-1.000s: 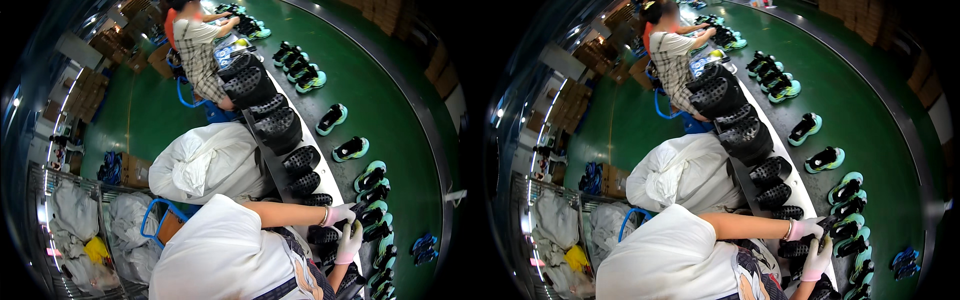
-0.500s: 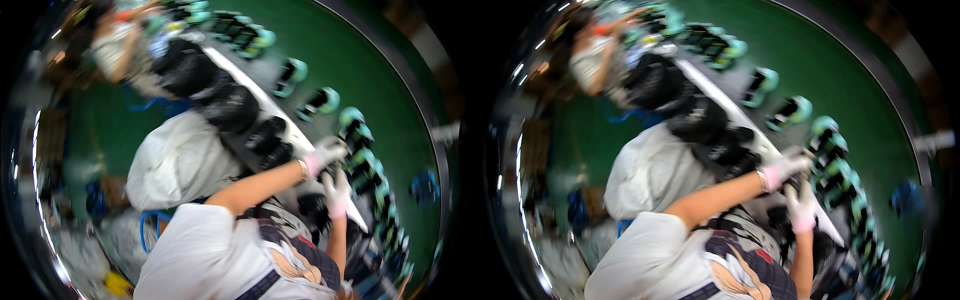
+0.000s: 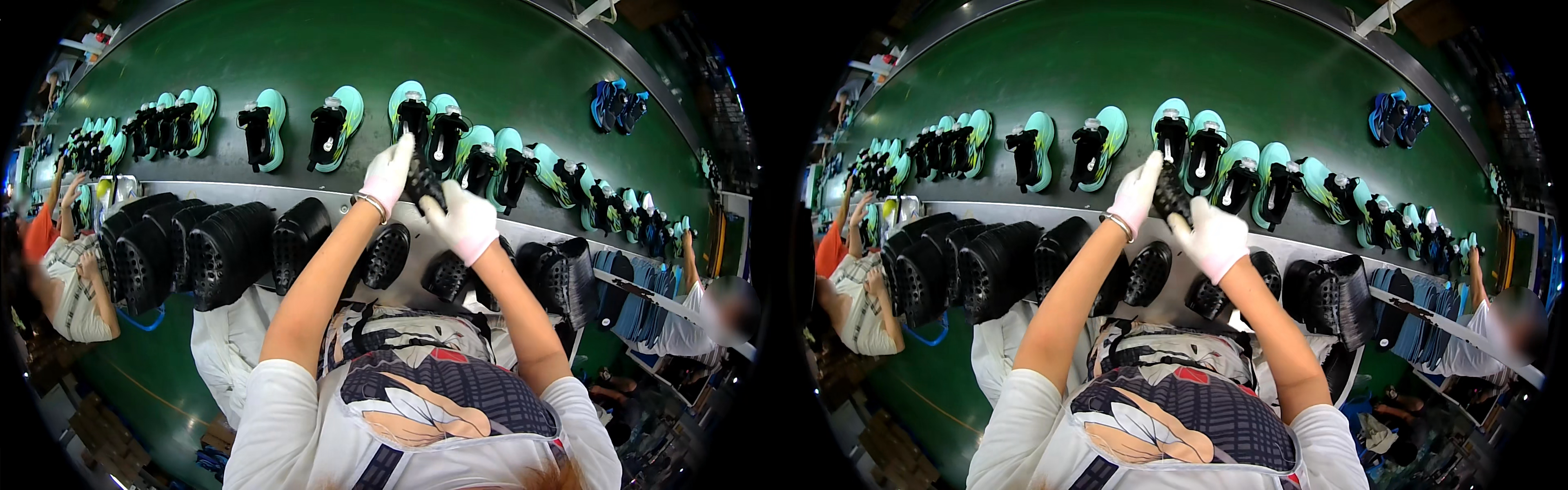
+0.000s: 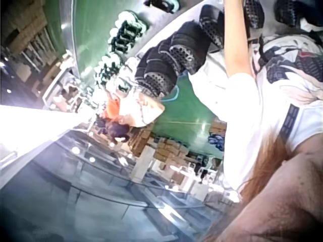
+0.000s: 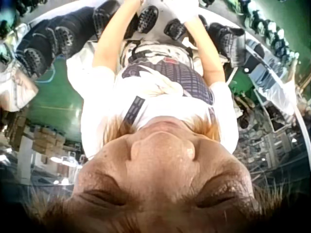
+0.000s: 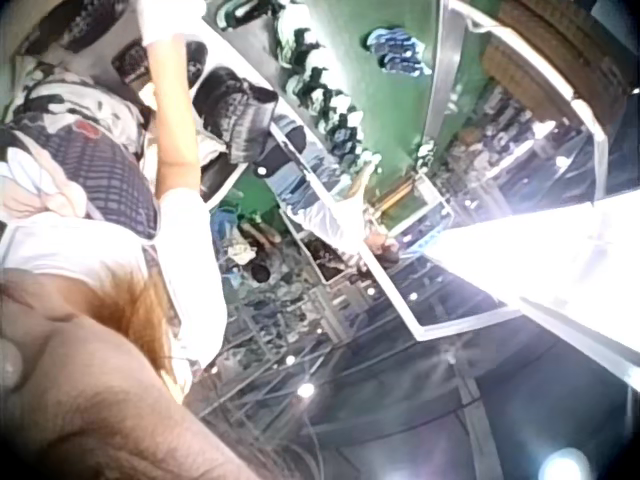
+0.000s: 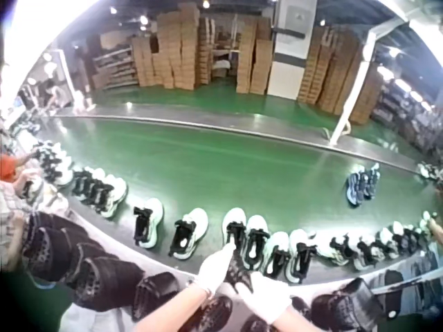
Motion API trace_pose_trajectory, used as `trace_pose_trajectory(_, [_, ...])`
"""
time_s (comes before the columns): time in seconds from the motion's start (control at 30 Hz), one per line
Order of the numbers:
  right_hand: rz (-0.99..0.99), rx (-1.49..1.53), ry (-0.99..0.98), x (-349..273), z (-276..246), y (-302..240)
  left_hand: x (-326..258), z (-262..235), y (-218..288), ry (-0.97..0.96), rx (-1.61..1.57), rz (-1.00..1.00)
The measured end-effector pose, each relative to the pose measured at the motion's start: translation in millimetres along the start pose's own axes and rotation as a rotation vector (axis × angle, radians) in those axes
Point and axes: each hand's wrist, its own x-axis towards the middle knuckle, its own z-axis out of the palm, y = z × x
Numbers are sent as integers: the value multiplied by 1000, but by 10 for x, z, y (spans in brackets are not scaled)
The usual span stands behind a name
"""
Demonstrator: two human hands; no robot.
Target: The person inserts black shoe insoles into light green and black sneakers on a factory assembly line. They pick up an insole, place it into the shoe, and push it down to fit, repeating this process for multiple pairs of shoes moving along the conveyor belt.
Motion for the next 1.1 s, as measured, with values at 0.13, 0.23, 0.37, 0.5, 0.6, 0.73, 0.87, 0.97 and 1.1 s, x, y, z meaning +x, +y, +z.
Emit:
trace_pose_trajectory(0.13, [52,-119,-83,381,-16,264,423,-58,-441,-97,360,335])
trace_pose_trajectory(0.23, [75,-71,-282,698,-84,239,551,-13,-635,-191,660,562])
trace_pose_trajectory(0.37, [31,-130,-452,1150,-124,326,604,162,-552,-150,741,156])
trace_pose_trajectory(0.5, [57,-399,-455,1529,-180,43,545,254,-523,-194,724,443])
trace_pose_trajectory(0.6, [42,-498,-531,1564,45,-151,528,262,-523,-166,675,360])
trace_pose_trajectory(0.73, [-1,-491,-617,1598,7,-265,580,205,-609,-171,648,209])
trace_pose_trajectory(0.87, [29,-258,-759,1727,-53,362,567,224,-566,-218,711,303])
trace_pose_trajectory(0.97, [38,-260,-752,1776,-36,248,581,236,-597,-199,710,327])
trace_pose_trajectory(1.1, [-81,-617,-620,1666,340,-139,578,211,-575,-222,642,187])
